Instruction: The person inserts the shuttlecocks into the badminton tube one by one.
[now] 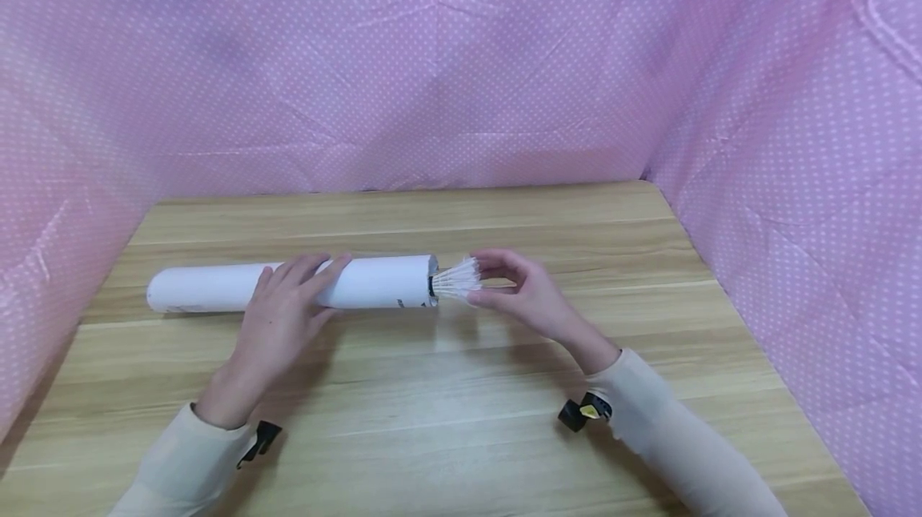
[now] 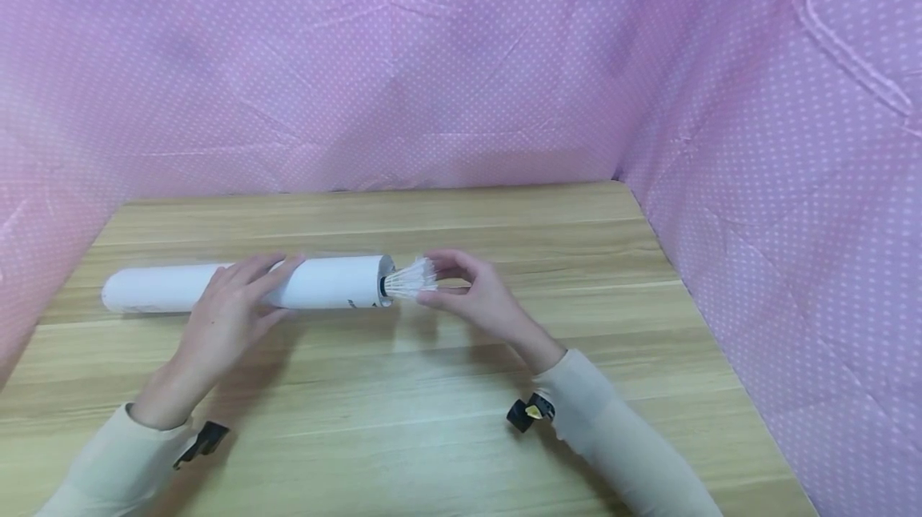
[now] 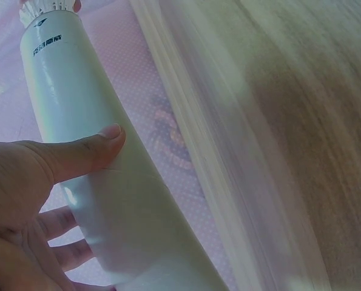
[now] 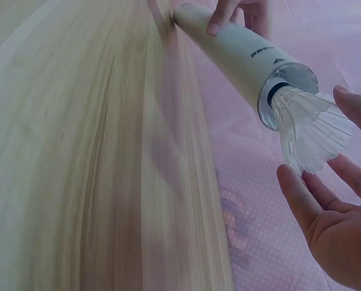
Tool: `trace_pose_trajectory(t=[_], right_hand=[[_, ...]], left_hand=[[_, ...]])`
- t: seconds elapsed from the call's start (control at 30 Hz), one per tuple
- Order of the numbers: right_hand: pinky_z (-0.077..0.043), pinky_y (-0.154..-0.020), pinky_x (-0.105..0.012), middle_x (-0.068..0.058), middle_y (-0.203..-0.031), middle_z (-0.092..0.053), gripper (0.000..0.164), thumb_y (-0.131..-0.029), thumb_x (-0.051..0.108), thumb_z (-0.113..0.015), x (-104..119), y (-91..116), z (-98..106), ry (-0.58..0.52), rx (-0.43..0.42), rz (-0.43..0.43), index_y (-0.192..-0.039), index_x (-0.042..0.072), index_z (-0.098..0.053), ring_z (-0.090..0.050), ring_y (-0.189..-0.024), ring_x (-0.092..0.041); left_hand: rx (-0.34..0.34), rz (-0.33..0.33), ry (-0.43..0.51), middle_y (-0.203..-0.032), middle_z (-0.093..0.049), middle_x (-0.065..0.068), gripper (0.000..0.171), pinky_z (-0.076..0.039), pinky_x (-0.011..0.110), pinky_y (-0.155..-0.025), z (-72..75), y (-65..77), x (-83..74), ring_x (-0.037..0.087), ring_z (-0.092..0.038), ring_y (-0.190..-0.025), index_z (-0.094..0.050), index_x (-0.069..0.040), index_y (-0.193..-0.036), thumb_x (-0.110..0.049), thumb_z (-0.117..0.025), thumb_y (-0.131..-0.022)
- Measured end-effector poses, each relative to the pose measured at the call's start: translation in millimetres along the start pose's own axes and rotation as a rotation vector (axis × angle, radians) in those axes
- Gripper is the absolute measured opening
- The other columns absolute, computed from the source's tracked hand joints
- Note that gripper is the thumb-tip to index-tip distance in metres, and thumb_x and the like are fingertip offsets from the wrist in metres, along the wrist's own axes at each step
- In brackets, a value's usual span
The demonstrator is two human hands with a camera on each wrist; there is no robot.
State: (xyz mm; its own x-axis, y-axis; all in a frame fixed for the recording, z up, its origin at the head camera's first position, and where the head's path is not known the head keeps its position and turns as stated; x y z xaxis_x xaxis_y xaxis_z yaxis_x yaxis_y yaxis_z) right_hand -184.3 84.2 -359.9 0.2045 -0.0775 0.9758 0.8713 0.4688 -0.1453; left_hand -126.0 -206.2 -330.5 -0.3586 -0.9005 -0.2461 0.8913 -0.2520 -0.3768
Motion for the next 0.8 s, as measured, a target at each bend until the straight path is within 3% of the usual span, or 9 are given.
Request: trace_pose_trajectory(t=[0.33, 0.6, 0.8], right_hand=[[-0.055, -0.093, -0.036, -0.015, -0.125, -0.063, 0.057, -0.084, 0.002, -0.080, -2.2, -8.8, -15.0, -0.002, -0.005, 0.001, -0.136, -0.002, -0.057, -0.059, -0.118, -0.037], [-0.052, -0.097, -0.042, -0.015, -0.128, -0.062, 0.056, -0.084, 0.002, -0.080, -3.2, -14.4, -24.1, -0.038, -0.016, 0.000, -0.136, 0.001, -0.058, -0.059, -0.119, -0.034], [-0.054, -0.095, -0.037, -0.016, -0.128, -0.062, 0.058, -0.083, -0.001, -0.080, -4.0, -14.9, -28.4, -0.049, -0.018, 0.002, -0.137, 0.001, -0.057, -0.060, -0.118, -0.033]], left_hand=[[0.004, -0.006, 0.000, -0.134, -0.057, 0.017, 0.088, -0.031, 0.078, -0.098, -0.7, -0.1, -0.6, 0.043, -0.051, -0.124, -0.055, -0.021, -0.145, 0.000, -0.091, -0.067], [0.008, 0.002, -0.001, -0.134, -0.057, 0.018, 0.088, -0.030, 0.078, -0.099, -1.7, -0.7, -0.1, 0.044, -0.051, -0.124, -0.056, -0.021, -0.145, -0.001, -0.091, -0.067], [0.009, 0.008, -0.007, -0.134, -0.057, 0.018, 0.088, -0.030, 0.078, -0.099, -1.7, 0.0, 1.7, 0.043, -0.050, -0.125, -0.056, -0.020, -0.145, 0.001, -0.091, -0.067]])
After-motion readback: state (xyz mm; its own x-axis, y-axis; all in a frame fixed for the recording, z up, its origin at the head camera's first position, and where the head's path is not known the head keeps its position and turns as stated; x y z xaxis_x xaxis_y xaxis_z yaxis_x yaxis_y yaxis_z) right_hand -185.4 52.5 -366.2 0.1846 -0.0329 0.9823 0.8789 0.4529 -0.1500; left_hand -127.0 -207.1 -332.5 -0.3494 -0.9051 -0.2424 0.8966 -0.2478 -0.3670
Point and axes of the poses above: each hand's wrist, its own y-axis away from the middle knuckle, its own z-axis out of the back of the hand, x = y × z, the point moved 7 cm from there along -y, towards the middle knuckle
